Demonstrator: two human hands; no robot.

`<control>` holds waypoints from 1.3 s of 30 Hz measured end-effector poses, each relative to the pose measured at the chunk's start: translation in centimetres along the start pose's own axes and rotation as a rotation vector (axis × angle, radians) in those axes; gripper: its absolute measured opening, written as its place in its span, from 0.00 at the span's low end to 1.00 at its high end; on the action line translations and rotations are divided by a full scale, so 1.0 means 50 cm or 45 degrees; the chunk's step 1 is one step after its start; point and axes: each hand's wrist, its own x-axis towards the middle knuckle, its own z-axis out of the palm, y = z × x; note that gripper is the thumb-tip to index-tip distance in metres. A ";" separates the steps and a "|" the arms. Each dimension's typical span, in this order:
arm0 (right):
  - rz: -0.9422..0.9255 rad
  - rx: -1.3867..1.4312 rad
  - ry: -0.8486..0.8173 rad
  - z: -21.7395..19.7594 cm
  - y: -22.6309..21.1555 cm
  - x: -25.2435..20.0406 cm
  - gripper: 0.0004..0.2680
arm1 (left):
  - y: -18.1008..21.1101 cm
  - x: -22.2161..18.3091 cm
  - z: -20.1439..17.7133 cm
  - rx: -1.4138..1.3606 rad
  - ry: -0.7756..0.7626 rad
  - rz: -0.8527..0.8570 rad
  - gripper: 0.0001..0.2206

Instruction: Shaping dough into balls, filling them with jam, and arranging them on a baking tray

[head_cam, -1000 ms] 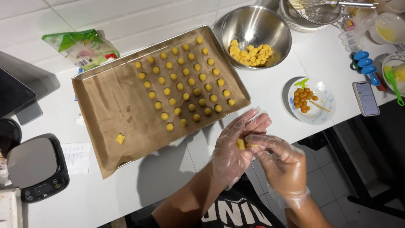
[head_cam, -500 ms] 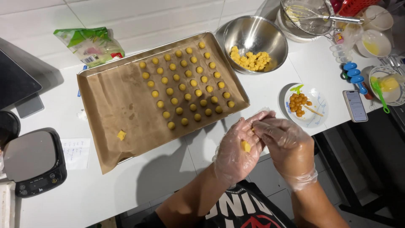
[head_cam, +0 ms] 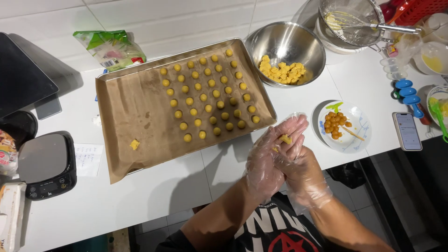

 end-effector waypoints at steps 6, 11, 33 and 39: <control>0.302 0.012 -0.152 -0.048 -0.054 -0.011 0.06 | -0.055 0.021 -0.038 -0.289 -0.380 0.001 0.20; 0.262 -0.056 -0.082 -0.041 -0.072 -0.019 0.11 | -0.051 0.010 -0.002 -0.037 -0.249 -0.015 0.26; 0.390 0.098 -0.379 -0.103 -0.062 -0.034 0.09 | -0.052 -0.012 0.030 -0.045 -0.128 -0.092 0.28; -1.127 -1.391 0.295 -0.147 -0.041 -0.019 0.19 | -0.053 -0.014 0.031 -0.242 -0.034 -0.148 0.35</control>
